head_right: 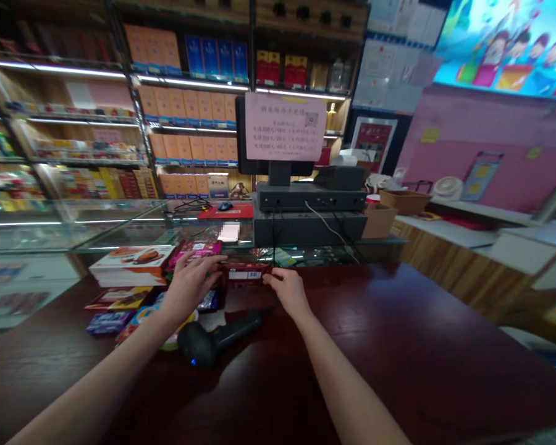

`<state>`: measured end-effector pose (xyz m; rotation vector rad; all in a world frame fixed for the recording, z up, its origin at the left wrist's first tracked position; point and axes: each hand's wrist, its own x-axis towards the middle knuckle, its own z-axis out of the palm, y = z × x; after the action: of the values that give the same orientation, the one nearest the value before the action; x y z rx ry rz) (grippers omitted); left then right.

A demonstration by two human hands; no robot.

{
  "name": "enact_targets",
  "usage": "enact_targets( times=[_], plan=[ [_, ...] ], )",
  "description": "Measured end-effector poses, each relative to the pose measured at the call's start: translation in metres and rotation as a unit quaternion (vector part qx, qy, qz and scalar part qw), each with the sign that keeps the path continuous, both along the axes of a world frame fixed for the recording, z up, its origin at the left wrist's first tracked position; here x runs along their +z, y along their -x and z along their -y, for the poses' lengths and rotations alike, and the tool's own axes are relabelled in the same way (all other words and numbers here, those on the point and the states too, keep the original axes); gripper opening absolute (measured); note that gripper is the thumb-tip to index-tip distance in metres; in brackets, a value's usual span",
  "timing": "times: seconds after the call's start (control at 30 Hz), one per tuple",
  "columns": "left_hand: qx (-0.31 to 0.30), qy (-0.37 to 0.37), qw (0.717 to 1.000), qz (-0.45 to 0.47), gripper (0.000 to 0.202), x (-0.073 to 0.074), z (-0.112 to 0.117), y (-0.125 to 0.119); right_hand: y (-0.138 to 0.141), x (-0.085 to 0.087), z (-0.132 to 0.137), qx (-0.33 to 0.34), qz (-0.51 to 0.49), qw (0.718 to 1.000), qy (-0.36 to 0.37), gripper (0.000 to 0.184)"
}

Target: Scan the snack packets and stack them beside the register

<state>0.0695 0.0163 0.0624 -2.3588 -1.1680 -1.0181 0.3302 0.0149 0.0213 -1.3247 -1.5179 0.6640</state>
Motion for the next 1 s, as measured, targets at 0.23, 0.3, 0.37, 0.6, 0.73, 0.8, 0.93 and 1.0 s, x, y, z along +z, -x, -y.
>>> enact_targets(
  times=[0.23,0.3,0.37,0.6,0.73,0.8,0.93,1.0],
  plan=[
    [-0.047,0.004,0.998,-0.032,0.018,0.003,-0.008,-0.028,-0.039,0.011,0.005,0.070,-0.111,0.991,0.009,0.038],
    [-0.066,0.003,0.997,-0.044,0.019,0.003,-0.011,-0.038,-0.053,0.017,0.014,0.069,-0.114,0.991,0.030,0.041],
    [-0.083,0.002,0.995,-0.059,0.019,0.004,-0.013,-0.050,-0.067,0.022,0.022,0.052,-0.115,0.991,0.045,0.041],
    [-0.087,-0.038,0.980,-0.177,0.015,0.010,-0.027,-0.102,-0.105,0.002,0.021,0.027,-0.084,0.995,0.053,0.063],
    [-0.080,-0.051,0.970,-0.223,0.015,0.001,-0.038,-0.130,-0.128,-0.021,0.011,-0.008,-0.021,0.999,0.035,0.068],
    [-0.079,-0.048,0.969,-0.228,0.015,-0.007,-0.042,-0.143,-0.139,-0.030,0.008,-0.017,0.008,0.999,0.047,0.068],
    [-0.083,-0.037,0.966,-0.243,0.015,-0.025,-0.048,-0.163,-0.157,-0.037,0.006,-0.032,0.103,0.992,0.072,0.063],
    [-0.085,-0.030,0.964,-0.249,0.015,-0.033,-0.051,-0.170,-0.164,-0.037,0.006,-0.043,0.144,0.985,0.088,0.062]
  ],
)
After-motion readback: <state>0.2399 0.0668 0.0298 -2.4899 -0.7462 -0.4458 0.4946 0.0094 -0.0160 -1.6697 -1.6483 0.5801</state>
